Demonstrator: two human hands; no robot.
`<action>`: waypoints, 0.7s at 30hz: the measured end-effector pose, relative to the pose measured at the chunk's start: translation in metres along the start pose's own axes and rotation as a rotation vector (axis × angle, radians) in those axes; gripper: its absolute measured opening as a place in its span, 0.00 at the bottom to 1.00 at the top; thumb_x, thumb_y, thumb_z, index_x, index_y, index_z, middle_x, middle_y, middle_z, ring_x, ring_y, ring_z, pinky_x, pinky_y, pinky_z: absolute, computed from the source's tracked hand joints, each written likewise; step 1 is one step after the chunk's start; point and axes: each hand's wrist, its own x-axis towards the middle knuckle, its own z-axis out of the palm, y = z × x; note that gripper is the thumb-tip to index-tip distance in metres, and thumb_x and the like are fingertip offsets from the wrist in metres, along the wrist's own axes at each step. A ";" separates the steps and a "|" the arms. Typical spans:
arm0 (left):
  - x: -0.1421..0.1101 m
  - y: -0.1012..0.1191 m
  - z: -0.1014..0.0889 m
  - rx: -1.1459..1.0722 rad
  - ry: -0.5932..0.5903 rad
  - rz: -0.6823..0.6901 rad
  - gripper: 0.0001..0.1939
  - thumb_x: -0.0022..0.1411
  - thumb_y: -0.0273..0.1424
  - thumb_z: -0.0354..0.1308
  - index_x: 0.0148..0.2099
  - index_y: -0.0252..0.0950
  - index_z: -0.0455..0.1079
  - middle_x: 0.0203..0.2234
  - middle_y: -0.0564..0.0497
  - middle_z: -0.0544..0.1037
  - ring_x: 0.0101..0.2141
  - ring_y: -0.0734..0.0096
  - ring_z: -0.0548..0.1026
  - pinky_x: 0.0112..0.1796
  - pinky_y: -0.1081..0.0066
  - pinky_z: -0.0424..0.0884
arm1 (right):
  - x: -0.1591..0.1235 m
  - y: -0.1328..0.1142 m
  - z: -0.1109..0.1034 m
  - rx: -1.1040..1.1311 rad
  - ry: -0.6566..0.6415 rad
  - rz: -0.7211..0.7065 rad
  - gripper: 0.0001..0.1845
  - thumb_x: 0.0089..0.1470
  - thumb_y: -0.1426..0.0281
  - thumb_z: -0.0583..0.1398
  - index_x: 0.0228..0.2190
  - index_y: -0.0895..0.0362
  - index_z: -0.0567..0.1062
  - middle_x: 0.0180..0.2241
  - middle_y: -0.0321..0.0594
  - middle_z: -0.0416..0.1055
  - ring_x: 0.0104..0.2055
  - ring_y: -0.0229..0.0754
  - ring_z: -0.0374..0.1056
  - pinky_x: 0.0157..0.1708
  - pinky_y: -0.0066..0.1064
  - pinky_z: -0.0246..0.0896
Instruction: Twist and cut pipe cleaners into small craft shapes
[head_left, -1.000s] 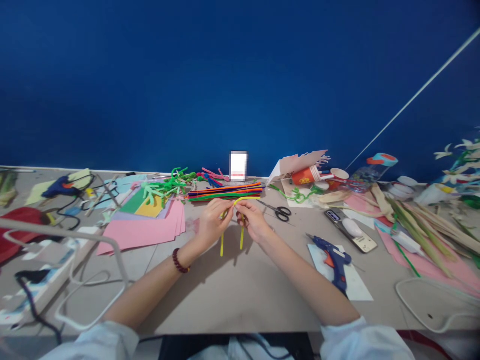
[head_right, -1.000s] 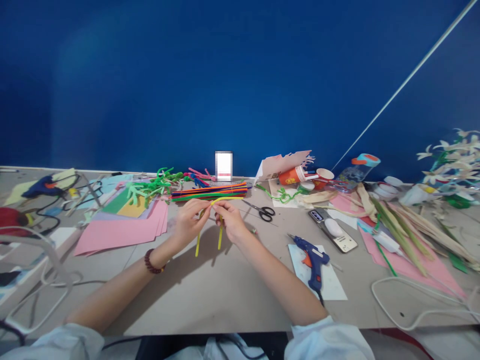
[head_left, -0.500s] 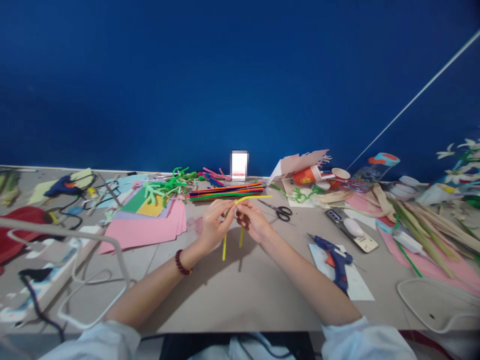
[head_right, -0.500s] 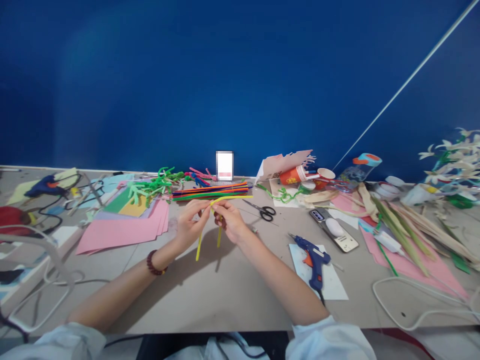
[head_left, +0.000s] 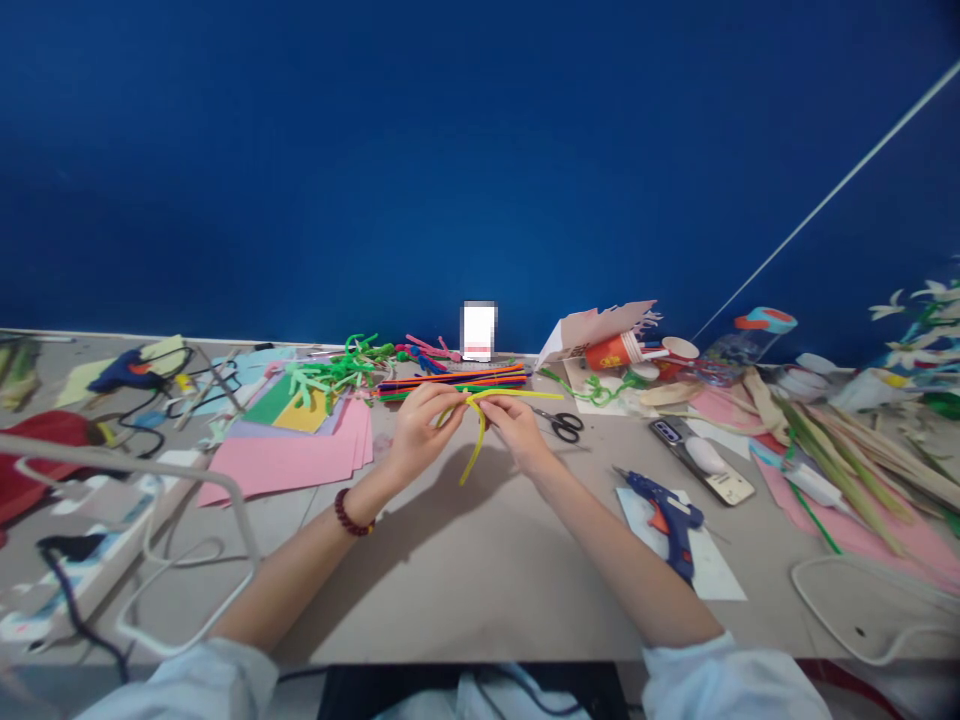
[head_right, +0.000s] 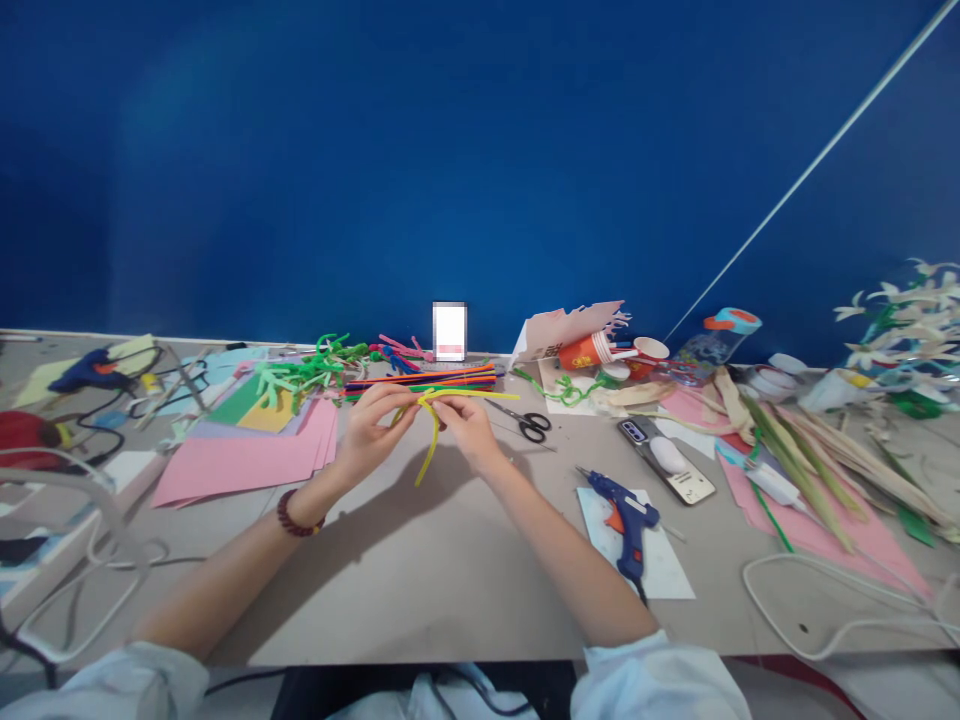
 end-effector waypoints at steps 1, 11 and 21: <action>0.000 0.000 0.000 0.001 0.004 0.004 0.06 0.60 0.26 0.57 0.40 0.37 0.73 0.33 0.47 0.76 0.35 0.68 0.73 0.37 0.66 0.71 | 0.000 -0.001 0.000 -0.044 0.003 -0.033 0.11 0.40 0.62 0.65 0.27 0.55 0.77 0.25 0.35 0.71 0.26 0.36 0.63 0.29 0.30 0.59; -0.002 0.007 -0.001 -0.053 -0.015 -0.006 0.04 0.61 0.27 0.56 0.37 0.36 0.71 0.28 0.49 0.75 0.31 0.71 0.72 0.33 0.68 0.70 | -0.006 -0.006 0.000 -0.284 -0.007 -0.333 0.08 0.48 0.61 0.62 0.28 0.52 0.77 0.33 0.40 0.71 0.37 0.43 0.67 0.37 0.34 0.63; -0.002 0.009 0.000 -0.051 -0.042 -0.021 0.06 0.61 0.27 0.54 0.40 0.36 0.71 0.29 0.49 0.75 0.30 0.72 0.71 0.32 0.70 0.69 | -0.011 -0.012 0.001 -0.349 -0.015 -0.397 0.06 0.50 0.64 0.61 0.28 0.51 0.76 0.32 0.40 0.71 0.38 0.43 0.66 0.35 0.33 0.62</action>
